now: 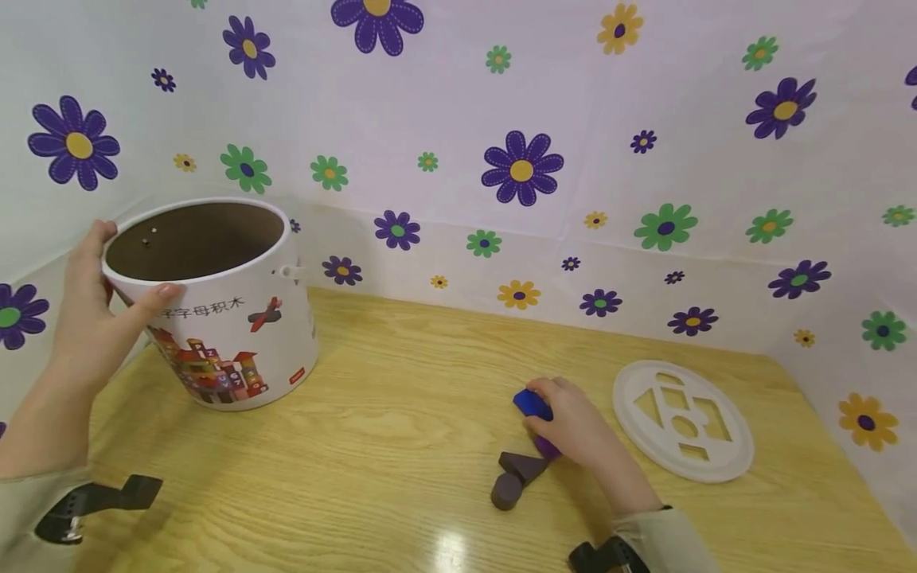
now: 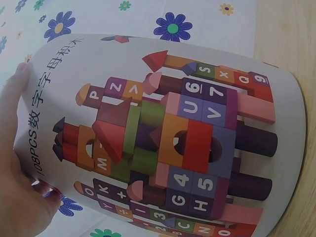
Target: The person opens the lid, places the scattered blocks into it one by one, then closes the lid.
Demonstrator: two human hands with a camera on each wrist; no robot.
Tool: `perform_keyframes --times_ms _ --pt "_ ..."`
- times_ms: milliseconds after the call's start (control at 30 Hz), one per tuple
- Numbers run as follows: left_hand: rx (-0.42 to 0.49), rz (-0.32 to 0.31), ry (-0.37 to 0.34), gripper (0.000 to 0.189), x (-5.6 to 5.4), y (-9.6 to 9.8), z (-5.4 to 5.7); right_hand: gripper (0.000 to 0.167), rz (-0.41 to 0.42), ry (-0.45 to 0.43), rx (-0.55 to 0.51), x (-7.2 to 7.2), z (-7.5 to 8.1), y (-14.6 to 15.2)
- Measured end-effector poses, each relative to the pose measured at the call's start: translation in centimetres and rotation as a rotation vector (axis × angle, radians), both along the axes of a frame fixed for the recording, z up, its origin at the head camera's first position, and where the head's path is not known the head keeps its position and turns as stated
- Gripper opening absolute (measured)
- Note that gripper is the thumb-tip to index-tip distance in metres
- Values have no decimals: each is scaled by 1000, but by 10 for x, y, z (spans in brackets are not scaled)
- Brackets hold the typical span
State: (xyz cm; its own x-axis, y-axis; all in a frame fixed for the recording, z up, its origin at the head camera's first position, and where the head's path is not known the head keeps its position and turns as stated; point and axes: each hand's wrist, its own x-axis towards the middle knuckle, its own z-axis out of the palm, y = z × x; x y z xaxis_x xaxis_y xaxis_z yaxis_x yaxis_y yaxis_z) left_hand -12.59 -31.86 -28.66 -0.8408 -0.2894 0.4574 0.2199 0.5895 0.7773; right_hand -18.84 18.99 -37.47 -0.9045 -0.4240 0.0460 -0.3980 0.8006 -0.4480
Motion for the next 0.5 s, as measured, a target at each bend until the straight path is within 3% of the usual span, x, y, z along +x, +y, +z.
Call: perform_keyframes --times_ms 500 --pt "3 5 9 93 -1 2 -2 46 -13 6 12 2 -1 0"
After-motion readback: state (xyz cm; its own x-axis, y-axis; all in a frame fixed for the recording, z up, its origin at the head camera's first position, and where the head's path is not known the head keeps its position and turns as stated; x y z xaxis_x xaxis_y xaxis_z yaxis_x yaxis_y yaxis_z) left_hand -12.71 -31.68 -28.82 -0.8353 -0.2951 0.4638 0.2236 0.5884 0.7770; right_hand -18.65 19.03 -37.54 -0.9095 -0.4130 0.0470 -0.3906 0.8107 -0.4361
